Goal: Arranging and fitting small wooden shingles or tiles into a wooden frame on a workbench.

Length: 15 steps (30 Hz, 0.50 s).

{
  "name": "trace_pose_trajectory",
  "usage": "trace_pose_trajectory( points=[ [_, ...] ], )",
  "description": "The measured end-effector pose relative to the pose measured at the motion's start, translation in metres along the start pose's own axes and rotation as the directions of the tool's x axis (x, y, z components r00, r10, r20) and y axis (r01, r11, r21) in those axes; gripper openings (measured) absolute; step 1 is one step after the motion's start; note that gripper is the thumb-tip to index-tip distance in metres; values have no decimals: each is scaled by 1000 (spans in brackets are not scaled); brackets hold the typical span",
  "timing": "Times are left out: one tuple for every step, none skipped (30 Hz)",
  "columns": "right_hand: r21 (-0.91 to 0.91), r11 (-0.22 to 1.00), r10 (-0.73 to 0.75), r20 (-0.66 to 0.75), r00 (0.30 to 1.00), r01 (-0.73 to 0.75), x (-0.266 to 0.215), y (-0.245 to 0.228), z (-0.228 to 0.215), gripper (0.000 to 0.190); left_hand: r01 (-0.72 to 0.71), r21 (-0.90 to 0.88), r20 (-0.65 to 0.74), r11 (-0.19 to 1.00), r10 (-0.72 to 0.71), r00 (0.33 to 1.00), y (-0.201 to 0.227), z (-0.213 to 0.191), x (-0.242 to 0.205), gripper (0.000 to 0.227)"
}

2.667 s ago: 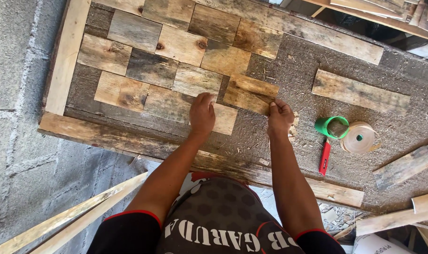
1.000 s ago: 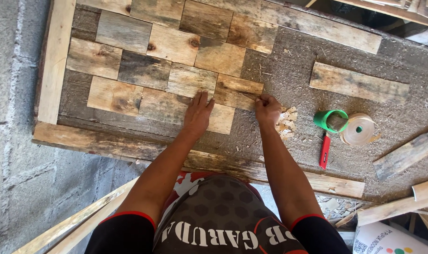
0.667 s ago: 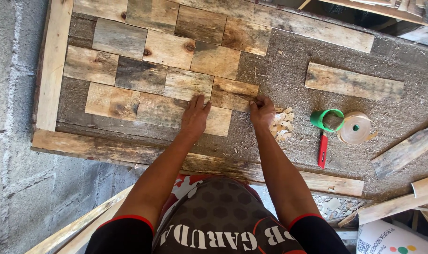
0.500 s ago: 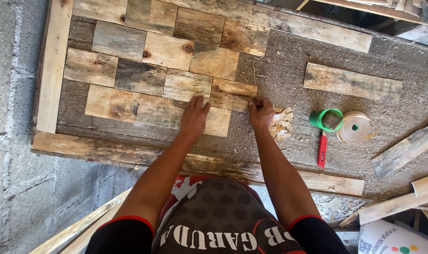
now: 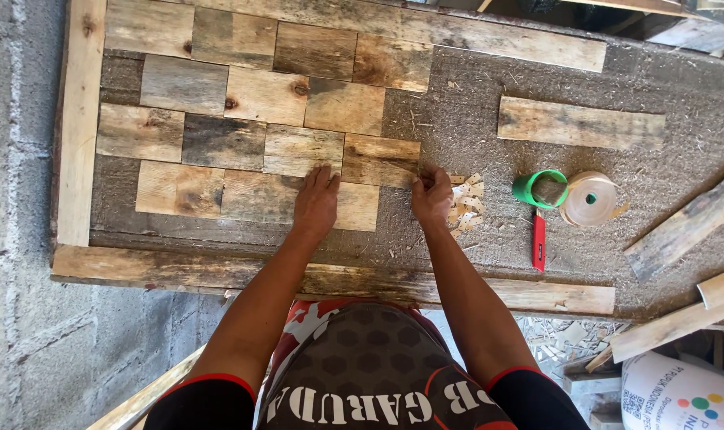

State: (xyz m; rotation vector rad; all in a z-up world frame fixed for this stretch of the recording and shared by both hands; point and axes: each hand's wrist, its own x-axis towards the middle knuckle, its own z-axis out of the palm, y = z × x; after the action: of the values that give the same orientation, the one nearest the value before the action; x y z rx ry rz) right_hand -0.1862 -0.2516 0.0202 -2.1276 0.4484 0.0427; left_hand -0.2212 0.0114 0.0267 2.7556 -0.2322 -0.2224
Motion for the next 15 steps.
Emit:
trace_pose_trajectory(
  points=[
    [1, 1000, 4, -4, 1000, -4, -4, 0, -2, 35, -5, 1, 3, 1000, 5, 1000, 0, 0, -1, 41],
    [18, 999, -48, -4, 999, 48, -8, 0, -4, 33, -9, 5, -10, 1000, 9, 1000, 0, -1, -1, 41],
    [35, 994, -99, -4, 995, 99, -12, -1, -6, 31, -13, 10, -23, 1000, 13, 1000, -1, -1, -1, 40],
    [36, 994, -98, -8, 995, 98, -14, 3, -7, 31, -17, 12, -23, 1000, 17, 1000, 0, -3, -1, 40],
    [11, 987, -162, -4, 987, 162, -17, 7, -8, 32, -30, -9, -44, 1000, 29, 999, 1, -5, 0, 39],
    [-14, 975, -221, 3, 975, 221, -21, 12, -9, 33, -42, -29, -62, 999, 41, 997, 1, -6, -2, 38],
    [-13, 976, -217, -1, 976, 217, -27, 9, -12, 33, -46, -28, -58, 999, 45, 997, 1, -6, -1, 38],
    [-12, 960, -281, 1, 960, 281, -32, 6, -17, 33, -40, -21, -57, 999, 38, 998, 1, -6, 0, 40],
    [-10, 939, -344, 3, 939, 344, -37, 3, -21, 33, -33, -15, -56, 999, 32, 998, 1, -6, 1, 41],
    [-11, 941, -338, -2, 941, 338, -44, -6, -28, 33, -39, -15, -50, 999, 38, 998, 1, -9, 0, 41],
    [-17, 937, -349, 8, 937, 349, -51, -15, -35, 33, -46, -7, -78, 999, 45, 996, 2, -11, 0, 41],
    [-23, 933, -358, 17, 934, 358, -59, -23, -43, 33, -53, 1, -102, 999, 52, 993, 2, -12, -2, 41],
    [-25, 937, -348, 13, 937, 348, -65, -20, -44, 33, -59, 0, -93, 998, 59, 994, 3, -14, -3, 41],
    [-14, 935, -353, 45, 935, 353, -68, -17, -46, 31, -70, -16, -117, 997, 68, 991, 3, -15, -1, 40],
    [-2, 934, -357, 77, 931, 358, -72, -15, -48, 29, -81, -32, -141, 996, 76, 987, 3, -17, 0, 38]
  ],
)
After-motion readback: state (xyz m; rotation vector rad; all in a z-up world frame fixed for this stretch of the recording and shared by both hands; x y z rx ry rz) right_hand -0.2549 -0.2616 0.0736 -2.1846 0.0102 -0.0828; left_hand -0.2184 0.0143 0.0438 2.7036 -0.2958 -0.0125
